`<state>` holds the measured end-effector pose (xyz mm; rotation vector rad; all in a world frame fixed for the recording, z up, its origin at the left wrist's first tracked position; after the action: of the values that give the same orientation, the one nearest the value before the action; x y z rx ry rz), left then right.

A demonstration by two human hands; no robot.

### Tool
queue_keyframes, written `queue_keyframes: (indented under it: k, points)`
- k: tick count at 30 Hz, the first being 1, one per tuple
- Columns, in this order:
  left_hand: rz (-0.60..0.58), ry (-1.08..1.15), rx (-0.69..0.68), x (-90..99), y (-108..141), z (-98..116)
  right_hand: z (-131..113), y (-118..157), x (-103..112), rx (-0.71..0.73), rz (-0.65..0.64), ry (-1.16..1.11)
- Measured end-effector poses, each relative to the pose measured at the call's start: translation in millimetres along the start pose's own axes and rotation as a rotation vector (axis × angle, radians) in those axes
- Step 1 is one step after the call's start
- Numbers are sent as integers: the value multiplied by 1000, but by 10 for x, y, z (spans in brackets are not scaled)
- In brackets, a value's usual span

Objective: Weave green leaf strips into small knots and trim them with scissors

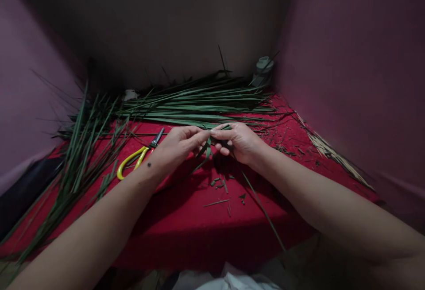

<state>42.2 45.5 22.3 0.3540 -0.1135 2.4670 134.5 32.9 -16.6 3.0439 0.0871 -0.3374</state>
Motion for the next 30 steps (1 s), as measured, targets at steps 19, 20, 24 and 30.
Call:
queue_keyframes:
  k: [19,20,24,30]
  points:
    - [263,54,-129,194,84,123,-57,26,-86,54,-90,-8]
    - [261,46,-128,192,82,119,-57,23,-81,56,-82,15]
    - [237,15,-123,161,81,121,-42,12,-41,32,-29,82]
    - [182,36,-133,104,83,144,-109,44,-57,87,-2,165]
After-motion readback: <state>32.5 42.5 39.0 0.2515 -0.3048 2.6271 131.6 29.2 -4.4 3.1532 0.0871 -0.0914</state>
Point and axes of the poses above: each hand's wrist, its own y-axis away from the middle knuckle, its own x-axis out of the back of the hand, z = x × y, the point moved 10 cm from there along -y, towards the middle knuckle, and after that the axes turned 12 degrees about y, right-handed, at the moved point
